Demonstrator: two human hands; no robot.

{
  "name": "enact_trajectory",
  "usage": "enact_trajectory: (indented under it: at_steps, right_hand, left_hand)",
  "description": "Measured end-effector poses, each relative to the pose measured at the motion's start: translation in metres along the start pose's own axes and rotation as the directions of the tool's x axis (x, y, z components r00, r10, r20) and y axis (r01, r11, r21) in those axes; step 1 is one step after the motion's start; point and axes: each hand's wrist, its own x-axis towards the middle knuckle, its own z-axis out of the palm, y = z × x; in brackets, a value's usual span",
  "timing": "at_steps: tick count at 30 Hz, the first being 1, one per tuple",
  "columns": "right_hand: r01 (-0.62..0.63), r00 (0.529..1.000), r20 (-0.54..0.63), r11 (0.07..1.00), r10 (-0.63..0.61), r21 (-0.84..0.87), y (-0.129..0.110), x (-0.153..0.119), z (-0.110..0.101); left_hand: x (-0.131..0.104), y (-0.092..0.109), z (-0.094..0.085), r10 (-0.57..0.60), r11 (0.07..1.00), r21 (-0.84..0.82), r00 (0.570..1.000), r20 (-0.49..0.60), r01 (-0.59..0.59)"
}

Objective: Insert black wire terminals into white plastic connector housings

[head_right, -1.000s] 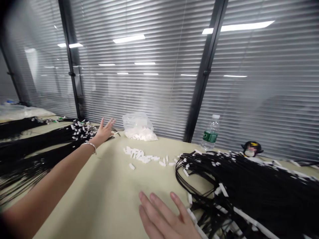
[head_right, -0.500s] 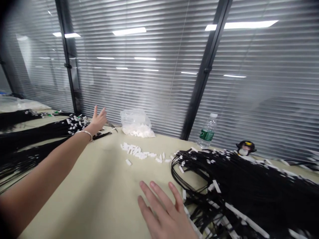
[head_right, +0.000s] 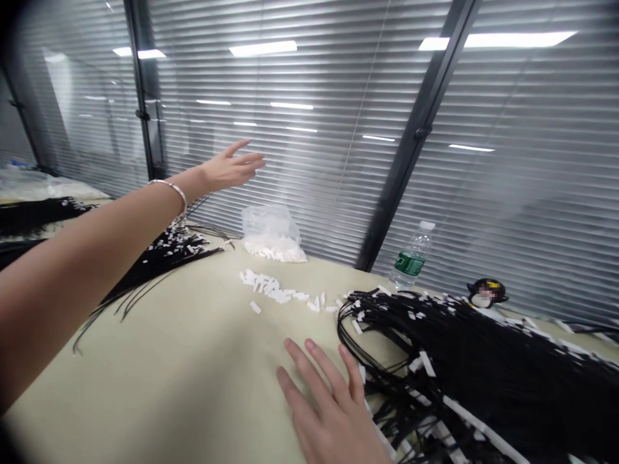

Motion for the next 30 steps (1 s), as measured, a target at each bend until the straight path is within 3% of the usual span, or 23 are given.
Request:
enact_trajectory:
  at_steps: [5, 7, 10, 13, 15, 19, 21, 23, 27, 30]
  right_hand:
    - [0.018, 1.000, 0.015, 0.999, -0.017, -0.048, 0.000, 0.002, -0.005]
    - [0.047, 0.999, 0.024, 0.995, -0.045, -0.083, 0.000, 0.003, -0.007]
    - [0.010, 0.999, 0.050, 0.996, -0.006, -0.086, 0.000, 0.003, -0.008]
    - [-0.093, 0.992, 0.079, 0.993, 0.098, -0.071, 0.001, 0.000, -0.004]
    - [-0.168, 0.982, 0.077, 0.984, 0.172, -0.054, 0.002, -0.001, -0.001]
    - [-0.271, 0.962, 0.045, 0.962, 0.269, 0.022, 0.003, 0.001, 0.002]
    - [-0.259, 0.966, 0.025, 0.965, 0.258, 0.043, 0.002, 0.003, 0.002]
    - [-0.238, 0.971, 0.009, 0.971, 0.238, 0.031, 0.002, 0.004, 0.001]
    - [-0.226, 0.970, 0.077, 0.973, 0.229, -0.046, 0.001, 0.003, -0.002]
    - [-0.213, 0.963, 0.149, 0.974, 0.223, -0.081, 0.001, 0.001, -0.002]
  left_hand:
    - [0.041, 0.045, -0.021, 0.301, 0.949, 0.100, 0.953, -0.025, -0.297]
    - [0.050, 0.062, -0.022, 0.500, 0.852, 0.203, 0.865, -0.036, -0.483]
    - [0.061, 0.081, -0.018, 0.670, 0.720, 0.256, 0.742, -0.018, -0.644]
    - [0.073, 0.096, -0.013, 0.737, 0.654, 0.275, 0.676, -0.019, -0.705]
    - [0.081, 0.108, -0.014, 0.754, 0.637, 0.287, 0.656, -0.040, -0.715]
    - [0.095, 0.140, -0.027, 0.803, 0.565, 0.438, 0.587, -0.098, -0.700]
    - [0.101, 0.156, -0.036, 0.782, 0.584, 0.500, 0.609, -0.135, -0.639]
    - [0.106, 0.168, -0.043, 0.721, 0.662, 0.473, 0.666, -0.191, -0.581]
    - [0.117, 0.171, -0.046, 0.472, 0.874, 0.241, 0.854, -0.219, -0.421]
    - [0.118, 0.158, -0.034, 0.155, 0.986, -0.046, 0.985, -0.078, -0.159]
